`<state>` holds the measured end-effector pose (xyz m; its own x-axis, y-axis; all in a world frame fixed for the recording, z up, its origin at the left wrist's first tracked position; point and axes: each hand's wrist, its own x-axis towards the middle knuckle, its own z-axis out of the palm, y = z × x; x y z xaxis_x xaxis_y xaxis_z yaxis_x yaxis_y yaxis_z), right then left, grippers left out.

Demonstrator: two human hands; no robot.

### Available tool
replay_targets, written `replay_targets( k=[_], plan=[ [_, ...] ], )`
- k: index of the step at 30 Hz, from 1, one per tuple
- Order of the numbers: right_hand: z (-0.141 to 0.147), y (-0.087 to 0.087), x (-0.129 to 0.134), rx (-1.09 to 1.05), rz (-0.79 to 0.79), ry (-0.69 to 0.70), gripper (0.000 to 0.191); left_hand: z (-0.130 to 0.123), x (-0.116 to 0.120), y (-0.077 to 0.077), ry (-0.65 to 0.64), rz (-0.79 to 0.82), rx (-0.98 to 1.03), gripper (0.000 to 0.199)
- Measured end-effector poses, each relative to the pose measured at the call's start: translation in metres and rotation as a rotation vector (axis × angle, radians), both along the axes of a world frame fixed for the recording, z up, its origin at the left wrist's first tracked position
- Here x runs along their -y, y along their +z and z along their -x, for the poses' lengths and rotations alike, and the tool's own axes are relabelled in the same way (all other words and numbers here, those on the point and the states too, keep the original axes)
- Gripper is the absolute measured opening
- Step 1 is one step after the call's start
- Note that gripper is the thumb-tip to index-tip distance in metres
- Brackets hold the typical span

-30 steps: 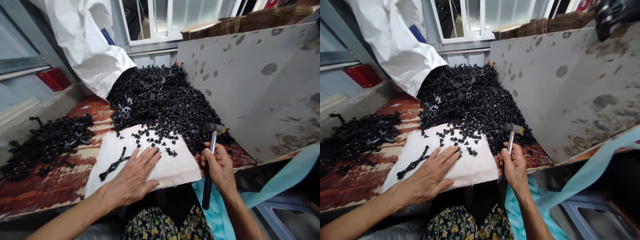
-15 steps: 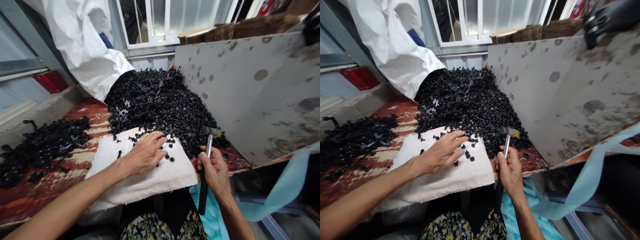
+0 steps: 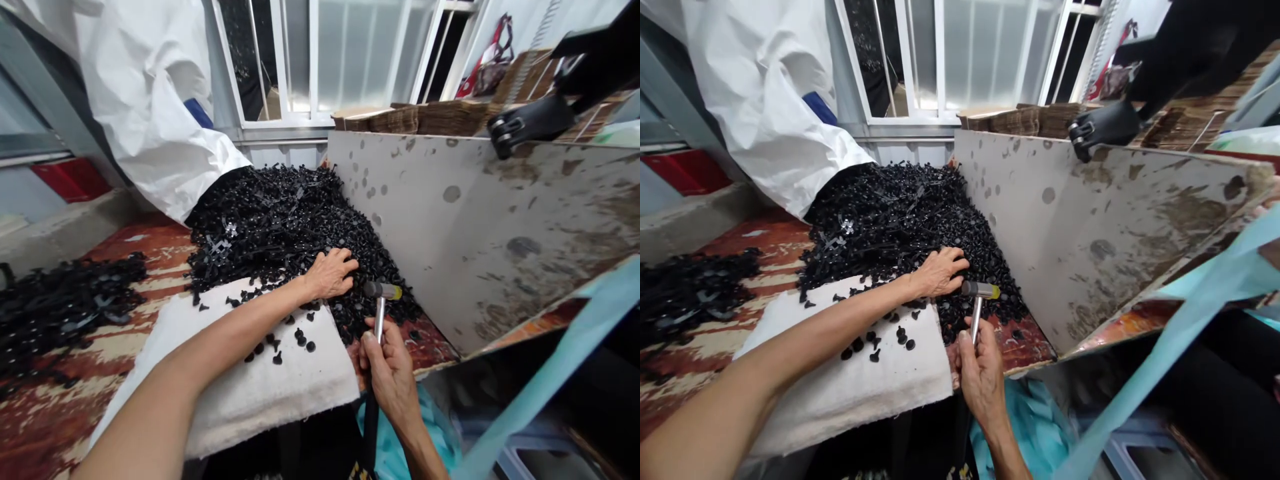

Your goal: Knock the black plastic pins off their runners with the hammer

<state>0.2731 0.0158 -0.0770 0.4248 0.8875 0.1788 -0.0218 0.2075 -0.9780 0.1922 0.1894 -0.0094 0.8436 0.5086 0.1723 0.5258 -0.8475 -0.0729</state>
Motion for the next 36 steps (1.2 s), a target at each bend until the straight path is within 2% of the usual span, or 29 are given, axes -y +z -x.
replay_targets(
  k=[6,13,24,30,33,36],
  plan=[
    [0.001,0.000,0.001,-0.032,0.014,-0.010,0.031,0.030,-0.001,0.007,-0.108,-0.017,-0.070,0.022],
    [0.000,0.003,0.003,0.011,0.011,-0.040,0.028,0.082,0.018,0.005,-0.142,-0.026,-0.029,0.019],
    [0.002,0.006,0.003,0.088,-0.019,-0.086,0.028,0.179,0.070,-0.001,0.037,0.099,0.185,0.014],
    [0.004,0.009,0.002,0.095,-0.004,-0.098,0.028,0.227,0.089,-0.005,0.150,0.043,0.211,0.017],
    [0.004,0.007,0.002,0.092,-0.003,-0.101,0.031,0.234,0.085,0.002,0.222,-0.023,0.192,0.015],
    [0.003,0.005,0.002,0.092,0.005,-0.111,0.033,0.206,0.073,0.015,0.203,-0.056,0.148,0.021]
  ],
)
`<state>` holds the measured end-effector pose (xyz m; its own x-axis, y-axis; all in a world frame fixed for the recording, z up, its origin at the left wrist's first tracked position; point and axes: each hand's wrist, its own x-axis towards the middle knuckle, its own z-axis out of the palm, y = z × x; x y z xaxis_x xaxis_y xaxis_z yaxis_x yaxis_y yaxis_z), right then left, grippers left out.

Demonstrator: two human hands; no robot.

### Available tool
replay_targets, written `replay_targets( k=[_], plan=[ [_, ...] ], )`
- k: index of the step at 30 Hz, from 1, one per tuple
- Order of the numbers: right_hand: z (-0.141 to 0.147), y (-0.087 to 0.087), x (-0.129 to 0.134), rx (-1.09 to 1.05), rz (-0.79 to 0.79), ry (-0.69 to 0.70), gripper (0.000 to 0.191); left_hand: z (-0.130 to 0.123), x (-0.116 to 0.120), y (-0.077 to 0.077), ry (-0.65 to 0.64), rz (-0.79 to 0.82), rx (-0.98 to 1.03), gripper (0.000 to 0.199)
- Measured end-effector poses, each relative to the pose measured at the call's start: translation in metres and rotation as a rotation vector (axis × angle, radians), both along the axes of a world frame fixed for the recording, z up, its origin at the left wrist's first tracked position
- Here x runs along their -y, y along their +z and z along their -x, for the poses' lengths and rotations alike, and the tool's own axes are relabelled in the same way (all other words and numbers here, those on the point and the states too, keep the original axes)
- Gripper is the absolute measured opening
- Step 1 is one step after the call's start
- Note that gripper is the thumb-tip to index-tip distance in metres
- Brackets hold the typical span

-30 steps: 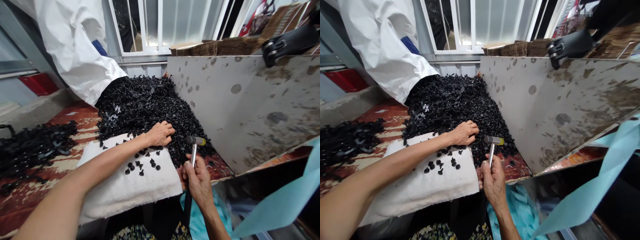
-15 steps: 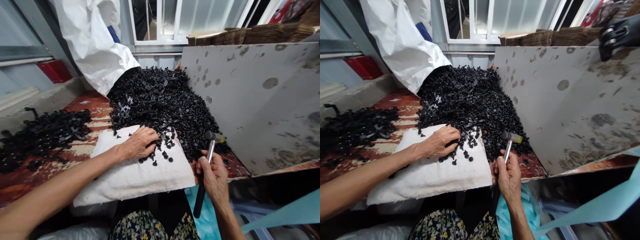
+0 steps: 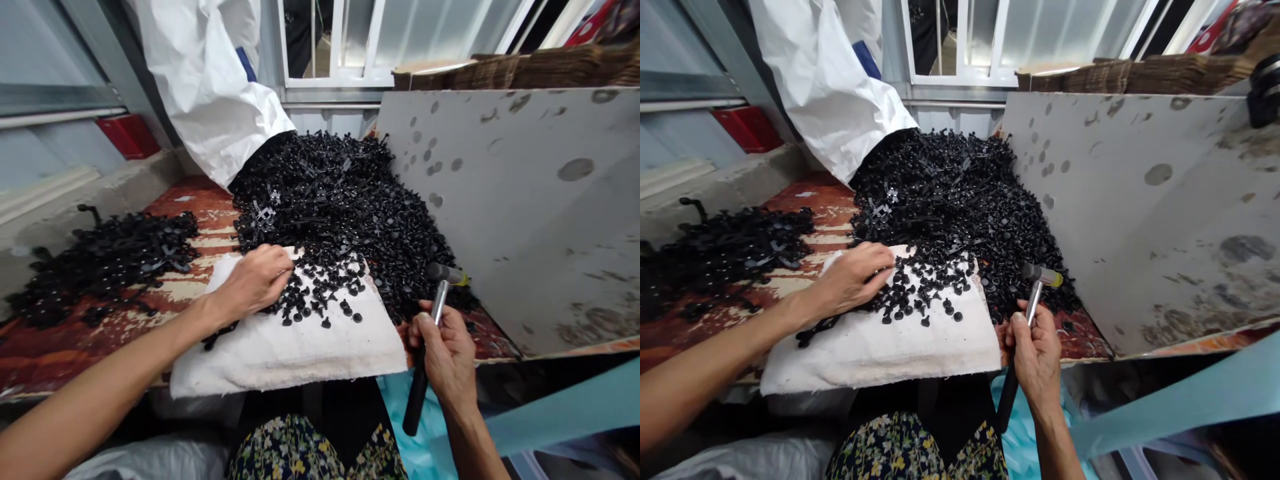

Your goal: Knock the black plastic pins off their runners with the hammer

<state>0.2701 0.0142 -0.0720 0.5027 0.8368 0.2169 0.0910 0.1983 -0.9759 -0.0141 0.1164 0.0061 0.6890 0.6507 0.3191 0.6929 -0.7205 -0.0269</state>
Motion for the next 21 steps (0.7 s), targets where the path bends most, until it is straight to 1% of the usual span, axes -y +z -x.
replay_targets(
  k=[2,5,7,8,11,16,21],
  plan=[
    [0.000,0.001,0.000,-0.001,0.007,-0.006,0.033,-0.034,-0.013,0.007,-0.099,0.012,-0.107,0.023],
    [0.001,0.003,0.001,0.002,0.005,0.005,0.032,-0.088,-0.036,0.011,-0.224,-0.015,-0.264,0.028],
    [0.001,0.004,0.001,0.004,-0.001,0.013,0.030,-0.116,-0.050,0.010,-0.296,-0.028,-0.378,0.032],
    [0.001,0.004,0.001,0.004,-0.004,0.016,0.029,-0.126,-0.055,0.010,-0.320,-0.031,-0.426,0.032],
    [0.000,0.002,0.000,-0.010,-0.010,0.026,0.027,-0.141,-0.067,0.011,-0.346,-0.036,-0.511,0.030],
    [-0.001,-0.001,-0.001,-0.048,-0.011,0.040,0.026,-0.147,-0.076,0.012,-0.389,-0.064,-0.578,0.024],
    [-0.001,-0.001,-0.001,-0.078,-0.015,0.051,0.024,-0.155,-0.084,0.008,-0.422,-0.088,-0.577,0.024]
  ],
)
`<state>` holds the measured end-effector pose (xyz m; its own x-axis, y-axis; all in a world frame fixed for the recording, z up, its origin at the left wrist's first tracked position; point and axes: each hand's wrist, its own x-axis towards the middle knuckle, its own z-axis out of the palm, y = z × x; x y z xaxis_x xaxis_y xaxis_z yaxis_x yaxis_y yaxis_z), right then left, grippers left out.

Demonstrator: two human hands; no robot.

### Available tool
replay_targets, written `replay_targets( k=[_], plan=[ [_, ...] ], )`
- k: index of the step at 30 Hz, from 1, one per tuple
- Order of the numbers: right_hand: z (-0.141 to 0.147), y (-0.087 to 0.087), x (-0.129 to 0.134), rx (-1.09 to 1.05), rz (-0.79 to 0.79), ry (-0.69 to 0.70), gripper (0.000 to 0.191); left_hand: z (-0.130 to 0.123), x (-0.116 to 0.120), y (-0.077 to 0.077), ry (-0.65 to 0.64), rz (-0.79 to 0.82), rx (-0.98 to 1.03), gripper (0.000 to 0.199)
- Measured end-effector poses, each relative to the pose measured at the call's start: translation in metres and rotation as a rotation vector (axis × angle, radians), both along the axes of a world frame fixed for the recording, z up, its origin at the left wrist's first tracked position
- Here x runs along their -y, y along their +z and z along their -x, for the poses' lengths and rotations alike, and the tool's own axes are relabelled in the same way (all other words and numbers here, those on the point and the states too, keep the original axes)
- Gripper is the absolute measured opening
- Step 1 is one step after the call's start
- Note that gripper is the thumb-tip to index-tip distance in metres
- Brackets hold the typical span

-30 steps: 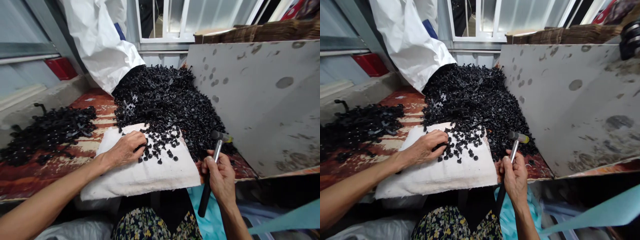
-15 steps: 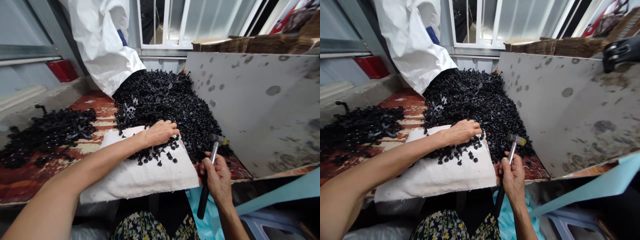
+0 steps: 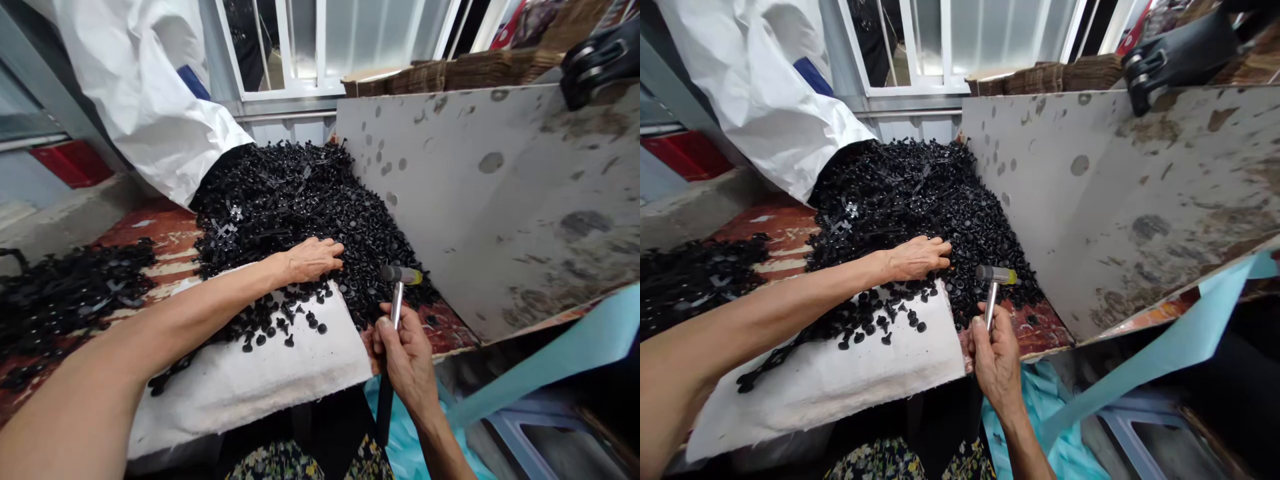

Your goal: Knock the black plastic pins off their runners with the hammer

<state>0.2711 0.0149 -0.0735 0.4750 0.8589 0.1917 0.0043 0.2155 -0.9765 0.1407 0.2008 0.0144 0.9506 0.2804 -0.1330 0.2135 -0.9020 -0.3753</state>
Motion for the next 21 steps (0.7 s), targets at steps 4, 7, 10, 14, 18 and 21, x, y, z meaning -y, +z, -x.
replay_targets(
  k=[4,7,10,14,18,21],
  plan=[
    [0.000,-0.002,-0.001,0.003,0.005,0.014,0.024,-0.005,-0.006,-0.004,-0.018,-0.016,0.030,0.020],
    [-0.002,-0.003,-0.002,0.072,0.022,0.014,0.023,-0.009,-0.009,-0.009,-0.026,-0.017,0.056,0.018],
    [-0.004,-0.001,-0.004,0.160,0.044,0.019,0.025,-0.013,-0.013,-0.013,-0.040,0.005,0.081,0.018],
    [-0.006,0.005,-0.006,0.247,0.059,0.058,0.027,-0.011,-0.016,-0.012,-0.010,0.100,0.187,0.013],
    [-0.004,0.005,-0.007,0.419,0.081,0.121,0.021,0.004,-0.007,-0.009,0.001,0.211,0.567,0.018],
    [-0.003,0.003,-0.007,0.524,0.107,0.151,0.012,0.020,0.003,-0.014,0.012,0.312,0.692,0.021]
  ],
)
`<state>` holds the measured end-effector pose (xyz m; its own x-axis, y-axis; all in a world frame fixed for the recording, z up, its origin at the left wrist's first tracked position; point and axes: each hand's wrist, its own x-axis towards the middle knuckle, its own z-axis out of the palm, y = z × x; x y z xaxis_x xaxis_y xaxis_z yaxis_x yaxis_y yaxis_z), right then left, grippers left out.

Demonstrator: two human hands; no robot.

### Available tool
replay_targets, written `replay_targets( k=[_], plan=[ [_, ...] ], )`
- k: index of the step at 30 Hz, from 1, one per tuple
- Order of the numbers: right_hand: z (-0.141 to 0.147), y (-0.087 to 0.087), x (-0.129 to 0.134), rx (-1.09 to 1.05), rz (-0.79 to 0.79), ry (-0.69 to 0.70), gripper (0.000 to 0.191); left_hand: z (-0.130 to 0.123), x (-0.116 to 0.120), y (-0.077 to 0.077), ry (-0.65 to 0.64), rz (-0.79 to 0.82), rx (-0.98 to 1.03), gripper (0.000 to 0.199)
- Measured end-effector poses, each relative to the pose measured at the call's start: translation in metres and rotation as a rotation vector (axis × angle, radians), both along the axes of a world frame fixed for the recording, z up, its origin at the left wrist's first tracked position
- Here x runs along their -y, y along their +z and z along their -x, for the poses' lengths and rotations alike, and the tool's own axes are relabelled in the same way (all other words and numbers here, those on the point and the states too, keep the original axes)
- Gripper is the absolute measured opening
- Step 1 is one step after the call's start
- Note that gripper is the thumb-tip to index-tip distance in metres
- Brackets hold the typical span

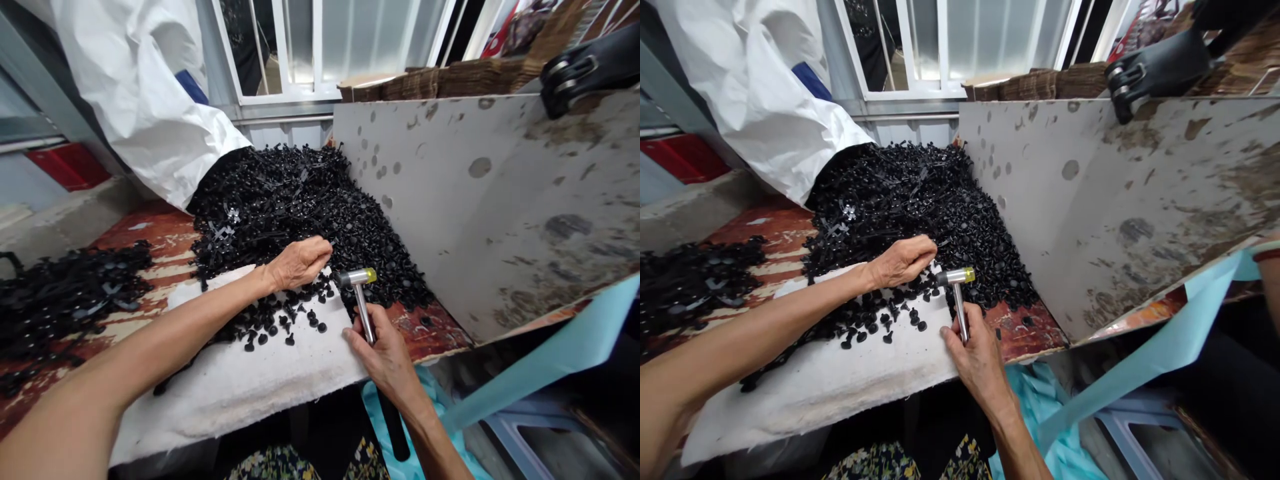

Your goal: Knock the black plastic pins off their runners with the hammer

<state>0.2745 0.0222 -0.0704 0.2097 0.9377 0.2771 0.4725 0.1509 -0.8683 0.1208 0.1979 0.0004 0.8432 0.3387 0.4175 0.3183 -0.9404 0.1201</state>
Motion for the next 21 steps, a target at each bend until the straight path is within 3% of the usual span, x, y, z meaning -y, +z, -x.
replay_targets(
  k=[3,7,13,17,21],
  plan=[
    [0.000,0.000,-0.001,0.023,0.008,0.005,0.010,0.011,0.001,-0.008,-0.016,0.092,-0.030,0.018],
    [0.000,0.001,0.000,0.053,0.012,0.006,0.016,0.014,-0.017,-0.012,0.036,0.082,-0.055,0.020],
    [0.000,0.002,0.001,0.136,-0.035,-0.004,0.019,0.010,-0.048,-0.006,0.006,-0.076,-0.227,0.024],
    [0.000,0.002,0.001,0.140,-0.045,0.000,0.018,0.009,-0.060,-0.003,0.010,-0.087,-0.343,0.024],
    [-0.001,0.002,0.001,0.136,-0.034,0.003,0.019,0.004,-0.060,0.004,0.115,-0.111,-0.503,0.025]
  ],
)
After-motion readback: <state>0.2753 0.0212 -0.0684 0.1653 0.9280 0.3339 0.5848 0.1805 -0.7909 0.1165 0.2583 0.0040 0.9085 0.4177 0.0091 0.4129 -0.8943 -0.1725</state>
